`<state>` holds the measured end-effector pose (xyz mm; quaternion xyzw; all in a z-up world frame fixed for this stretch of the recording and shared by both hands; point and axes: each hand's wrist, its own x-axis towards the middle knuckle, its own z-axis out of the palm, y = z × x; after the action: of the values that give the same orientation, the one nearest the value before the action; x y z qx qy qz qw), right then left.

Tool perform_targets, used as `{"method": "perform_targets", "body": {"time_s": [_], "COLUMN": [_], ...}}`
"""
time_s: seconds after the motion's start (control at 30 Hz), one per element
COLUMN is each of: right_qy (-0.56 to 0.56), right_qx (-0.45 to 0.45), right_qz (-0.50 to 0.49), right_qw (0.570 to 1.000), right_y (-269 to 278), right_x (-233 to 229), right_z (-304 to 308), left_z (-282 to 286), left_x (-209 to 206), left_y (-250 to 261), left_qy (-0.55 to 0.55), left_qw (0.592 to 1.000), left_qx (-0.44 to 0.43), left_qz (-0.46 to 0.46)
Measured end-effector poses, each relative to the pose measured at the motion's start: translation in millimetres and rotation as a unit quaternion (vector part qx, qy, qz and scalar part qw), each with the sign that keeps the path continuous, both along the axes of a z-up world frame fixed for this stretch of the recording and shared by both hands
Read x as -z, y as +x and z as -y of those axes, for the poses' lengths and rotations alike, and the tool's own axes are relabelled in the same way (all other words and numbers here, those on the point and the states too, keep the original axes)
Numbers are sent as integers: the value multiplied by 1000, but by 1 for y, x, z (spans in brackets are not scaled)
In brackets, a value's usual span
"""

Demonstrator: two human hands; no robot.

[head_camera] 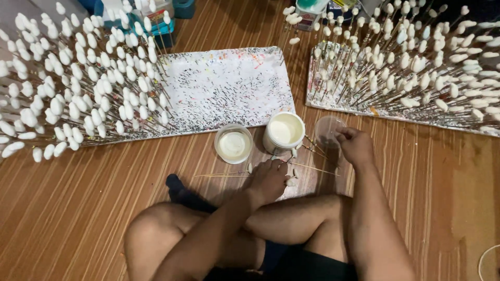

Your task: Dipping sticks with white cocoons into a white liquid and arranging them on a tray

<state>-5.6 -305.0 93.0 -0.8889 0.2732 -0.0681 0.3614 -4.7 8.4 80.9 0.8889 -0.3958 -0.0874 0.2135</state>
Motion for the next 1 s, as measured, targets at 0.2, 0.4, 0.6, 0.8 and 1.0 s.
{"method": "perform_targets", "body": {"time_s": [0.2, 0.4, 0.6, 0.8, 1.0], "right_qy": [-18, 47, 67, 79, 54], "right_qx": [-12, -29, -23, -27, -22], "right_qz": [7, 126, 157, 166, 175], "right_qw": [1000, 991, 985, 983, 983], "right_y": [8, 7, 6, 12, 11], "right_x": [18, -24, -38, -20, -32], "right_z": [7, -31, -48, -40, -46], "left_z": [-40, -42, -27, -32, -46], "left_x": [-38, -6, -4, 2, -46], "left_y": [20, 19, 9, 11, 12], "left_qy": [117, -51, -110, -9, -43], "left_qw": [962, 951, 951, 973, 969], "left_qx": [-82, -206, -230, -191, -169], "left_qz": [-231, -224, -175, -127, -176]}}
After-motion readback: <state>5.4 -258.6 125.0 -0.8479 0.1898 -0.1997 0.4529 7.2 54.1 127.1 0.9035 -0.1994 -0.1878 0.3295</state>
